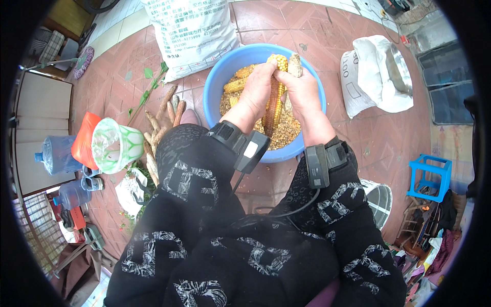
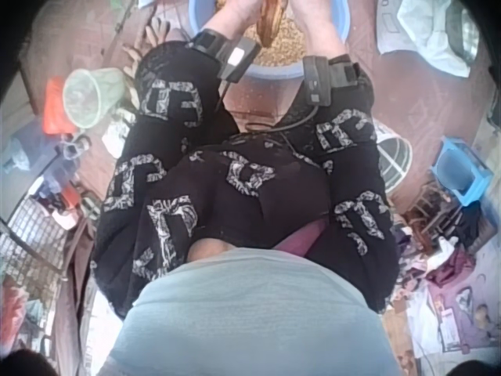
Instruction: The person sits and shucks corn cobs by hand, rubbing kernels off the cobs into a blue basin. The person handles multiple cobs one at a time, rotating them to remove kernels and placing the stripped cobs back into the basin.
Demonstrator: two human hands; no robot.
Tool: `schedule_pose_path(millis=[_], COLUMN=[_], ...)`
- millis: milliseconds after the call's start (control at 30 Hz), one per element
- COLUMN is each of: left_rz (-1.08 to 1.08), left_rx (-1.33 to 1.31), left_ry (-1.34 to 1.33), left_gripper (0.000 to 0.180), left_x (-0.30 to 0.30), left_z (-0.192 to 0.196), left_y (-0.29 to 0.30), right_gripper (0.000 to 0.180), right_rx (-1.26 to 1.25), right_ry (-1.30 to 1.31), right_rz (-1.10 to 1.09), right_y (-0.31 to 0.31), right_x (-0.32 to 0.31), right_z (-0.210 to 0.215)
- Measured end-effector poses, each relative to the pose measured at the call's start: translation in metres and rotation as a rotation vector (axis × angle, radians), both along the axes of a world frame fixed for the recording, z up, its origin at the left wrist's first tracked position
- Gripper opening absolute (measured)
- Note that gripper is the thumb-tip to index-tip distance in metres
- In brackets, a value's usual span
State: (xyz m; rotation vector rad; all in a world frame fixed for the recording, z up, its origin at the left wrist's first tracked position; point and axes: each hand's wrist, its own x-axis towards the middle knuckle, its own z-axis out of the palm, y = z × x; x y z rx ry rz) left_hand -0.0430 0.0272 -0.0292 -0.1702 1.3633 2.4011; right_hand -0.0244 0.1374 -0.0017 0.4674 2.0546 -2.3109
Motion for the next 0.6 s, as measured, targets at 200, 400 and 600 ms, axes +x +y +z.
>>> schedule_pose_path(millis=[200,400,600], left_rz=[-0.104,0.090,0.049], left_rx=[0.241,0.332,0.323], left_ry=[-0.129,-0.128,-0.059], left_gripper=[0.039,0.047,0.055], left_x=[0.001,-0.003,-0.011], left_z=[0.007,0.031,0.030], left_y=[-0.004,-0.012,-0.029], right_gripper=[0.037,0.047,0.057], right_rx=[-0.009,0.036,-0.192], right_ry=[0.030,-0.086,-0.018], right_rz=[0.046,0.191,0.362], right_y=[0.001,0.004,-0.001], right_x=[0.000,0.006,0.009], right_z=[0.002,0.018,0.011])
